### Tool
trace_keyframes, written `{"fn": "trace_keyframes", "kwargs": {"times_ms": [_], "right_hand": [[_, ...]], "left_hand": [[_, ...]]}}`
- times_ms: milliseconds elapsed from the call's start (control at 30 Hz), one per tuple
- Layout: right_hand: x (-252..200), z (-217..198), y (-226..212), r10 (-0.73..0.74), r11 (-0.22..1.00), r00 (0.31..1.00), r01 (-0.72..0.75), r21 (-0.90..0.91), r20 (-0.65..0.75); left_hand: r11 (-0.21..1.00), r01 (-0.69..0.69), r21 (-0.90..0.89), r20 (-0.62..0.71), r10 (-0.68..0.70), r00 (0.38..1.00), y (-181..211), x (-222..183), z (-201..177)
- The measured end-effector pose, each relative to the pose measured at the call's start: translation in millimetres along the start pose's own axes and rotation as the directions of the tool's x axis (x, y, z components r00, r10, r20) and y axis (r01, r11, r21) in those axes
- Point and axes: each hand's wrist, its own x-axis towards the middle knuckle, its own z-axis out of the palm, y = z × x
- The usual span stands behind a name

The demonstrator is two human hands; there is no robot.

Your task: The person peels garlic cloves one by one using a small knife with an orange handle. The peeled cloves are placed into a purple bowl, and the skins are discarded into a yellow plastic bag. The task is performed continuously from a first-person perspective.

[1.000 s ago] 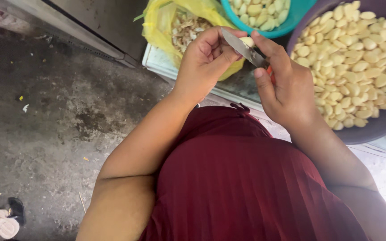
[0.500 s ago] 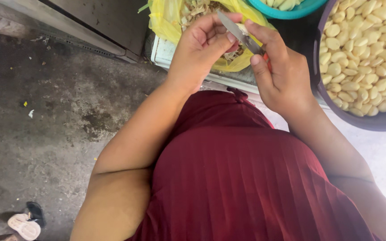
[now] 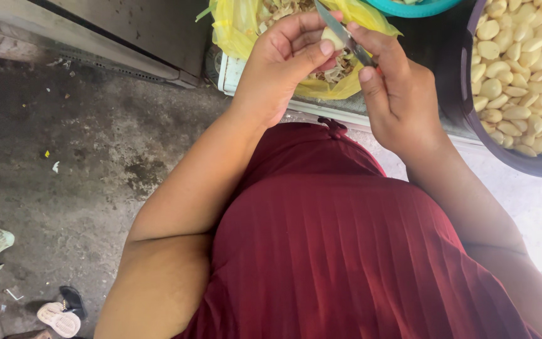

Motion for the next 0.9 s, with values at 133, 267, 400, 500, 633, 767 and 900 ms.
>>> {"fn": "trace_keyframes", "kwargs": {"times_ms": [133,267,400,500,633,767,900], "right_hand": [[3.5,4.5,8.5,0.187,0.858,0.975,-0.22,0.464,0.117],[3.8,1.8,9.1,0.148,0.888,0.981,-0.188,0.42,0.127],[2.3,1.7,8.9,0.087,0.978,0.993,-0.101,0.183,0.085],[2.0,3.8,12.4,0.075,0.955,0.994,-0.093,0.282,0.075],[0.9,7.4,21.3,0.208,0.741,0.963,-0.268,0.616,0.169],[0.4,6.2,29.9,0.244,0.566,0.942,-0.33,0.755,0.228],[1.4,7.7,33.8,0.266,0.62,0.942,-0.33,0.712,0.204]], "left_hand": [[1.0,-0.002,0.015,0.002,0.002,1.0,-0.1,1.6,-5.1],[1.0,0.006,0.002,0.014,-0.006,1.0,-0.4,3.2,-8.8],[1.0,-0.01,0.003,0.012,0.009,1.0,-1.9,3.4,-8.9],[1.0,-0.03,0.001,0.004,0.03,1.0,-2.7,3.6,-8.4],[0.999,-0.036,0.002,-0.01,0.036,0.999,-4.7,2.6,-8.5],[0.999,-0.03,0.013,-0.01,0.03,0.999,-5.4,2.6,-9.1],[0.999,-0.044,-0.008,0.0,0.044,0.999,-6.0,1.6,-13.5]]}}
